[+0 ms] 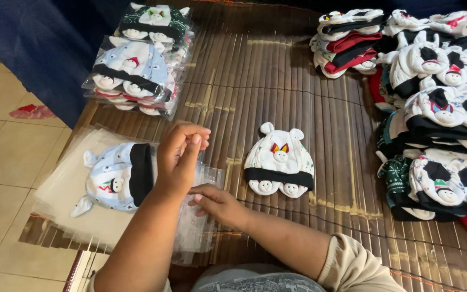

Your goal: Folding baby hats and placing them into individual plastic bags for packaging.

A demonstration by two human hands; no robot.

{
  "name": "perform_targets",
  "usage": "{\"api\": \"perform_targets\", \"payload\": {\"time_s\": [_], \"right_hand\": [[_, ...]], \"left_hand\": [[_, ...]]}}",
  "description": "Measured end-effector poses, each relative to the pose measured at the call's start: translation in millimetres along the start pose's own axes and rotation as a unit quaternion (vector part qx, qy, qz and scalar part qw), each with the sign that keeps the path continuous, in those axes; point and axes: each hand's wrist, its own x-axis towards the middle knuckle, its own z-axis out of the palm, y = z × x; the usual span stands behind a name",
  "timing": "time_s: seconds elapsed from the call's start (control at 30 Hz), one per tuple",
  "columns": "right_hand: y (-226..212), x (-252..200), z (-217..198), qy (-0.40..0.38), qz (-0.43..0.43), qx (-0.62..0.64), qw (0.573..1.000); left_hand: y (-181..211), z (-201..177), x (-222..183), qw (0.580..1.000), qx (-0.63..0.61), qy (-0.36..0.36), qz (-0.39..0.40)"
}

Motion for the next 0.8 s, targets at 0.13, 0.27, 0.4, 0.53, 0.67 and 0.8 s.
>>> {"api": "perform_targets", "payload": {"time_s": [0.13,0.27,0.4,0.53,0.67,0.8], "right_hand": [[2.9,11.0,3.3,0.041,0.010,-0.007,0.999],[13.0,15.1,-5.5,0.154,0.083,-0.045,0.984],[12.0,15.3,-5.2,0.174,0.087,-0.059,0.979],[9.5,17.0,-3.7,0.181,0.089,-0.076,0.976],[-11.7,15.5,-5.9,0.208,0.071,-0.145,0.965],[-23.9,9.8,-24.8,0.208,0.046,-0.161,0.964]], "left_hand": [[-8.8,-34.3,-5.0,0.999,0.023,-0.018,-0.045],[-27.8,-69.9,-24.7,0.947,0.307,-0.074,-0.063],[-47.2,-84.5,-62.7,0.763,0.624,-0.107,-0.128],[-47.5,-85.5,-79.3,0.692,0.638,-0.147,-0.303],[-86.4,-108.5,-109.7,0.695,0.661,-0.132,-0.250],[-108.0,-130.1,-119.1,0.688,0.708,-0.097,-0.129]]}}
